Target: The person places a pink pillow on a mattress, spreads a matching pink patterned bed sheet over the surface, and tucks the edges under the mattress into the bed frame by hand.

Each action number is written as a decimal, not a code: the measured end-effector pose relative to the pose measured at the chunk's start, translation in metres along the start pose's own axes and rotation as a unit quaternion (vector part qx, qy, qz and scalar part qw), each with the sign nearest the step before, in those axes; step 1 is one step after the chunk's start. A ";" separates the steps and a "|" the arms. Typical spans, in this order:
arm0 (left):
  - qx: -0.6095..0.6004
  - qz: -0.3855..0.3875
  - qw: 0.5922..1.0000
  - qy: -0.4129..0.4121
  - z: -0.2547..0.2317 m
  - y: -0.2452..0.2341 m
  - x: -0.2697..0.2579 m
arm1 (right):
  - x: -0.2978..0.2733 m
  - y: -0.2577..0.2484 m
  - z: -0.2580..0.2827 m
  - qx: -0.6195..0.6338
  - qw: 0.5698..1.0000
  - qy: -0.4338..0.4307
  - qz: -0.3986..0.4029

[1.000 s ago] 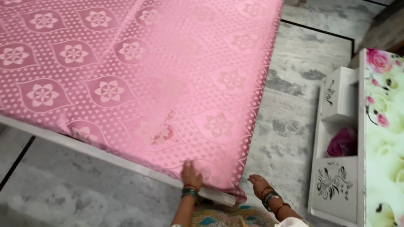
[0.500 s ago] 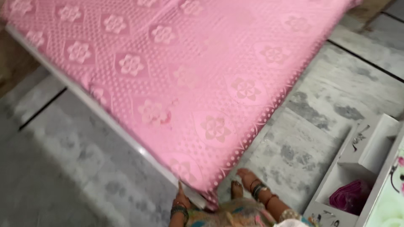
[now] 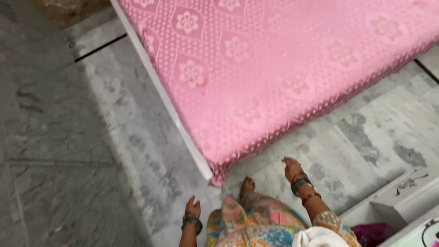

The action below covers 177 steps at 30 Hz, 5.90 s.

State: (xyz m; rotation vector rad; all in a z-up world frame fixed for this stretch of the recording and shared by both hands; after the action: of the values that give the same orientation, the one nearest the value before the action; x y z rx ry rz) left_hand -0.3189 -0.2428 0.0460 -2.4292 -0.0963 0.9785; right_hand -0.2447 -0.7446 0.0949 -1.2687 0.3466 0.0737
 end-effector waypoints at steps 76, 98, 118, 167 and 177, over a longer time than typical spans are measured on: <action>0.095 0.195 0.972 0.088 0.141 0.281 0.185 | 0.093 0.124 0.271 -0.155 0.916 -0.350 -0.122; -0.493 -0.201 0.845 0.053 0.079 0.198 0.094 | 0.072 0.298 0.014 0.552 0.816 0.154 -0.082; -0.823 -0.154 0.491 -0.239 0.023 0.214 0.135 | 0.101 0.258 0.025 0.802 0.479 0.356 0.017; -0.559 -0.093 0.824 -0.010 0.013 0.147 0.135 | 0.040 0.403 0.059 0.775 0.503 0.374 0.078; -0.543 -0.119 0.831 -0.006 0.065 0.155 0.120 | 0.069 0.338 0.075 0.792 0.445 0.412 0.074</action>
State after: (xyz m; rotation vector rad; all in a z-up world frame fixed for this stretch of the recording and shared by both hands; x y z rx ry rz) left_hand -0.2925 -0.3187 -0.1447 -3.2515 -1.2368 0.9467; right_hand -0.2459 -0.5809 -0.2180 0.7904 1.0228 -0.6483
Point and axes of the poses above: each hand's wrist, its own x-axis towards the middle knuckle, its own y-axis out of the palm, z = x × y, the point moved 10 cm from there along x, towards the middle knuckle, and after that the axes turned 15 degrees about -x, right-handed, at the moved point
